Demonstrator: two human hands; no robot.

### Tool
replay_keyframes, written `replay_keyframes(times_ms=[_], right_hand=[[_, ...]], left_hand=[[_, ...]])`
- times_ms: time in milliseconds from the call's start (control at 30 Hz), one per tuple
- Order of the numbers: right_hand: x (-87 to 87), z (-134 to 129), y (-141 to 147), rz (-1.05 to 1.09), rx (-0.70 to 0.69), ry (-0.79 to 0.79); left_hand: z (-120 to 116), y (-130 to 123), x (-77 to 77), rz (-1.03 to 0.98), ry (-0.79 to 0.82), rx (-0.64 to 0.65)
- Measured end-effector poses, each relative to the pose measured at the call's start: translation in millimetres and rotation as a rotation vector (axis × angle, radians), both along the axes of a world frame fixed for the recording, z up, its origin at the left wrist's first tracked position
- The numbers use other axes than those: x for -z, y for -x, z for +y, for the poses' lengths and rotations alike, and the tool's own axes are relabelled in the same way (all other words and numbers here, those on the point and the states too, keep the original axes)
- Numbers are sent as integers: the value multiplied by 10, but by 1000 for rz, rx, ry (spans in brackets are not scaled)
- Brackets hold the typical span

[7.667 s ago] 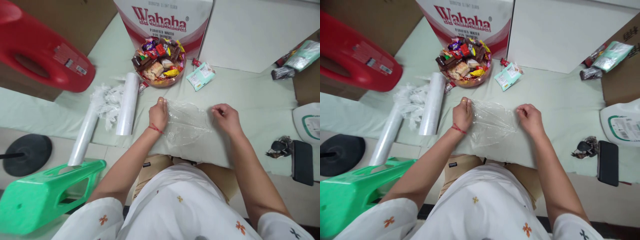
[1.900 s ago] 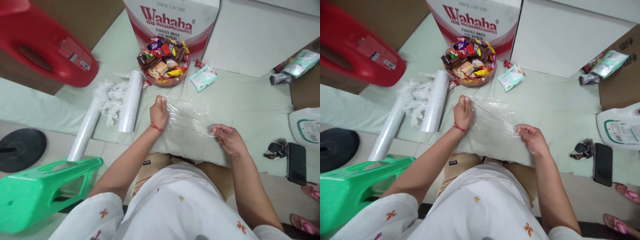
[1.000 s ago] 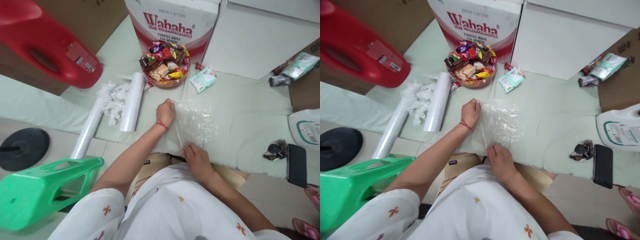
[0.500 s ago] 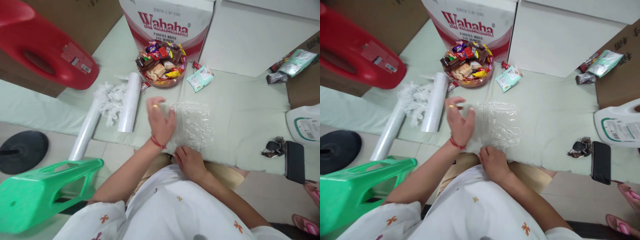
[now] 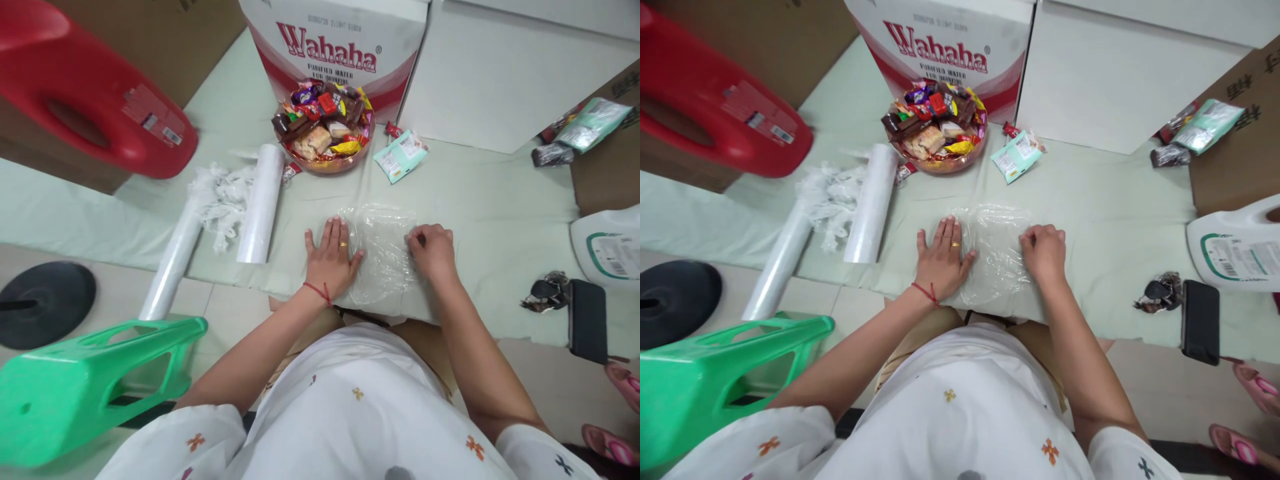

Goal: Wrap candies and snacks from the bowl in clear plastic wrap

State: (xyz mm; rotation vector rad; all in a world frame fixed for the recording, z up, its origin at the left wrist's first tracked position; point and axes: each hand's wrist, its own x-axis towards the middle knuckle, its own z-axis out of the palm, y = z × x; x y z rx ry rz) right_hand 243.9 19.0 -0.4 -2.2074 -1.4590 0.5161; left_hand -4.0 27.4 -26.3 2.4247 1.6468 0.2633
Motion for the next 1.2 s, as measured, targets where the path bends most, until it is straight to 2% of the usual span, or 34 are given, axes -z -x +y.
replay_keyframes(times_ms=[133, 233, 333, 400, 567, 667, 800, 867, 1067, 1200], right_hand=[[-128, 95, 8, 510, 83, -61], [-227, 108, -32, 776, 173, 4], [-260, 101, -89, 785, 155, 130], [-251, 81, -167, 756, 132, 156], [-185, 13, -453, 842, 276, 24], [-155, 9, -498, 789, 318, -3], [-151, 101, -387, 569, 231, 88], [-167, 174, -338, 538, 180, 118], [-262, 267, -370, 741, 99, 79], [-249, 269, -427, 873, 77, 132]], left_hand=[[-4, -11, -12, 23, 6, 9], [2, -7, -16, 38, 2, 12], [5, -11, -17, 52, 8, 8], [7, -17, -21, 59, 15, 10], [13, -20, -37, 65, 27, 17], [18, -20, -46, 59, 25, 11], [22, -25, -53, 52, 27, 13], [21, -25, -54, 51, 29, 13], [13, -22, -52, 39, 22, 15], [13, -22, -51, 38, 17, 18]])
